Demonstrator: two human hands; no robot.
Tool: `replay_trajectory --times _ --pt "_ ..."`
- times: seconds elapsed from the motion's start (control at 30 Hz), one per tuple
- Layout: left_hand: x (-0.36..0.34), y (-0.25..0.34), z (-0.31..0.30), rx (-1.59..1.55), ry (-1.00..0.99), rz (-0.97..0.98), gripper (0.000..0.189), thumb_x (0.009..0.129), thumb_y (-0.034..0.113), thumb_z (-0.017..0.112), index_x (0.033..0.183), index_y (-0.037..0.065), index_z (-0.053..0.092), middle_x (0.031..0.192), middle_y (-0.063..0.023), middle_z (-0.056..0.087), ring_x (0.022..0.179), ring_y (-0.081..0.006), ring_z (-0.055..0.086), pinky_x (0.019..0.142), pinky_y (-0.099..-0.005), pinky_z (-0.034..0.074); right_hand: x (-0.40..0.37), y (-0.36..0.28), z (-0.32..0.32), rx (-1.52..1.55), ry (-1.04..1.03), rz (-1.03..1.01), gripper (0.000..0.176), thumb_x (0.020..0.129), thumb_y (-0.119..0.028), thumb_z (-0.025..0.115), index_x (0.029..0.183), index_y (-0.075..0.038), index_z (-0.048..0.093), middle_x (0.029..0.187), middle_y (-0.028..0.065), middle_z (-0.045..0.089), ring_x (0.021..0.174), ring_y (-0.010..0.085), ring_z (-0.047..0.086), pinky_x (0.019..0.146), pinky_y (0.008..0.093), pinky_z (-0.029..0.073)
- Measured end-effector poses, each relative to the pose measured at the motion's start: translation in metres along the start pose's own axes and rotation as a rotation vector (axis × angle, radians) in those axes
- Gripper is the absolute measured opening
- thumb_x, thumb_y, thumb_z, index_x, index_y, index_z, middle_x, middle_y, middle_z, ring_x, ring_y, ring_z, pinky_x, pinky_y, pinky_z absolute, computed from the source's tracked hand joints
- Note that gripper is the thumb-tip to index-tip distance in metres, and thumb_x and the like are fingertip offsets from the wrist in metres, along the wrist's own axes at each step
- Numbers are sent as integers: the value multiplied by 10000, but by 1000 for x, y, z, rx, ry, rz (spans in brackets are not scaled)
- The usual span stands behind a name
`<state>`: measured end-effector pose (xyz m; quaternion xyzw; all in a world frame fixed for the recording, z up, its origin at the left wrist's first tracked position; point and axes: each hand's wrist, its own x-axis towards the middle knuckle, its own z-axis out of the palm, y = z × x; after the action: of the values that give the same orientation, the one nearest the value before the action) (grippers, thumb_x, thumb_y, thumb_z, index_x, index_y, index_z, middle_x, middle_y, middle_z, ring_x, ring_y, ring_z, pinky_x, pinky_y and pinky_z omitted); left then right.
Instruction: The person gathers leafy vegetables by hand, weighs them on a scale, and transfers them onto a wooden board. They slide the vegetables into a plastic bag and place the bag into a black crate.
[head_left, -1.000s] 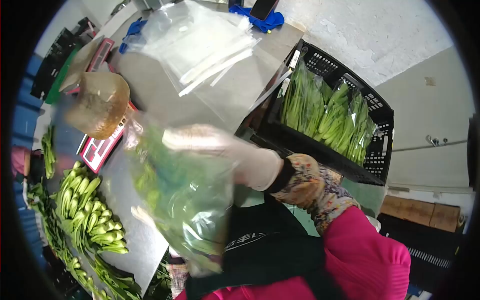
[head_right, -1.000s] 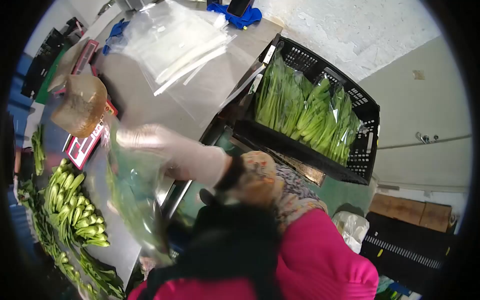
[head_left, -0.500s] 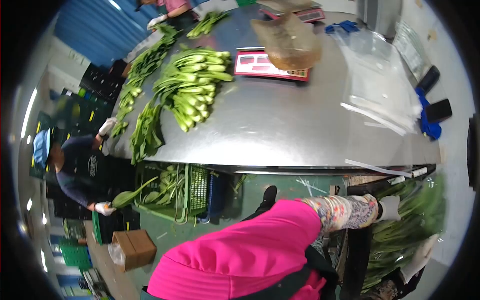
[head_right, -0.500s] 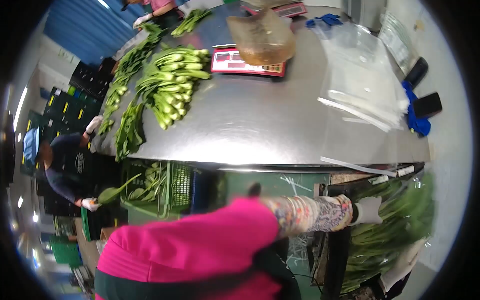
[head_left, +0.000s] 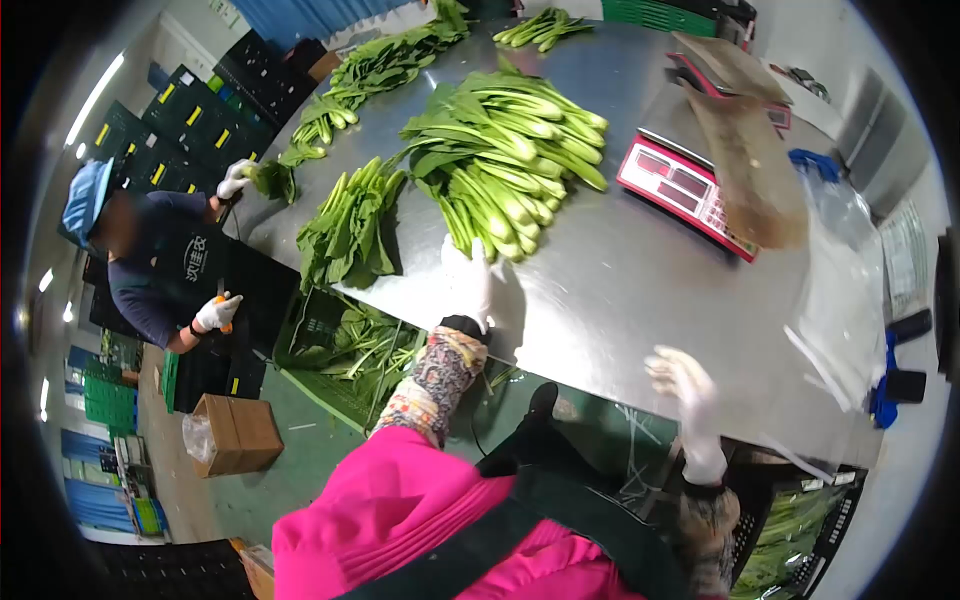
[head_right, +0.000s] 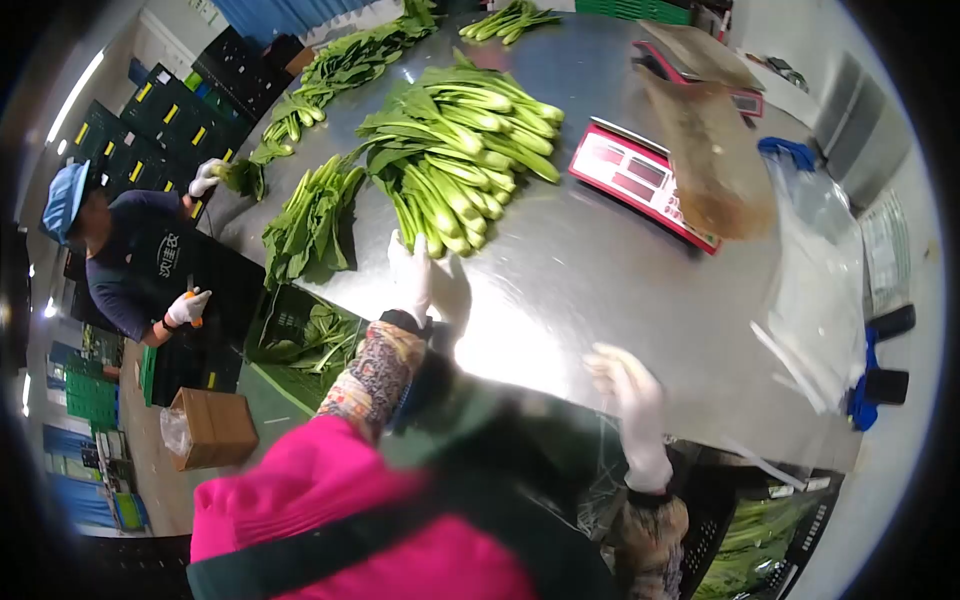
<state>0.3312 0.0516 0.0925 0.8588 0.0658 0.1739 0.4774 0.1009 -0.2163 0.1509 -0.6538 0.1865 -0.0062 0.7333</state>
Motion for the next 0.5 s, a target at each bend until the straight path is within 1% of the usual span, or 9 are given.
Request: replay_trajectory --times 0.03,0.1,0.13,0.2,0.23,0.3,0.4,0.47,0.5 --pt "32 -69 22 -30 118 40 562 913 279 564 1306 -90 404 1268 -273 506 1146 -356 521 979 -381 397 36 3 33 -2 -48 -52 297 952 -202 499 1127 17 599 1026 73 658 928 132 613 797 261 475" --pt "48 -53 -1 -153 -96 -240 570 912 328 571 1290 -75 435 1210 -260 550 1092 -308 559 941 -356 419 115 26 89 -149 -69 -147 327 947 -249 529 1120 20 597 1001 96 667 933 137 619 817 271 475" --pt "55 -36 -10 -153 -99 -263 570 912 328 571 1290 -75 435 1210 -260 550 1092 -308 559 941 -356 419 154 36 112 -295 -46 -193 347 946 -280 538 1106 22 599 977 108 670 929 138 621 828 271 473" --pt "67 -15 -19 -226 -300 -483 582 908 374 571 1275 -65 465 1161 -227 591 1036 -248 587 884 -331 450 209 41 155 -378 -66 -243 341 960 -315 527 1076 1 575 967 38 611 832 92 560 716 231 469" --pt "77 -36 -9 -330 -372 -522 568 907 388 575 1258 -50 493 1147 -181 611 976 -210 605 827 -310 477 217 32 174 -387 -69 -214 341 960 -315 527 1076 1 575 967 38 611 832 92 560 716 231 469" --pt "85 -20 -15 -511 -475 -742 555 903 391 600 1253 -28 503 1122 -142 624 930 -203 615 804 -314 489 222 5 201 -182 -144 188 377 948 -379 535 1061 -19 555 941 40 605 791 90 564 665 216 470" --pt "103 -3 -27 -833 -658 -859 603 885 454 616 1267 6 491 1152 -149 602 974 -220 602 848 -359 488 215 -1 215 -145 -229 243 440 951 -434 511 1110 -25 539 953 47 623 807 99 601 647 204 469" --pt "112 -27 -17 -821 -740 -884 621 885 470 606 1284 13 474 1173 -149 592 996 -227 600 860 -361 488 221 1 215 -164 -253 253 468 955 -443 500 1148 -18 535 982 55 629 815 103 604 663 211 474" --pt "114 -36 -13 -791 -816 -900 639 886 486 596 1300 19 457 1194 -149 582 1019 -235 597 871 -362 489 224 6 211 -102 -341 234 563 948 -500 464 1221 -9 499 1023 81 625 880 133 605 729 261 482"
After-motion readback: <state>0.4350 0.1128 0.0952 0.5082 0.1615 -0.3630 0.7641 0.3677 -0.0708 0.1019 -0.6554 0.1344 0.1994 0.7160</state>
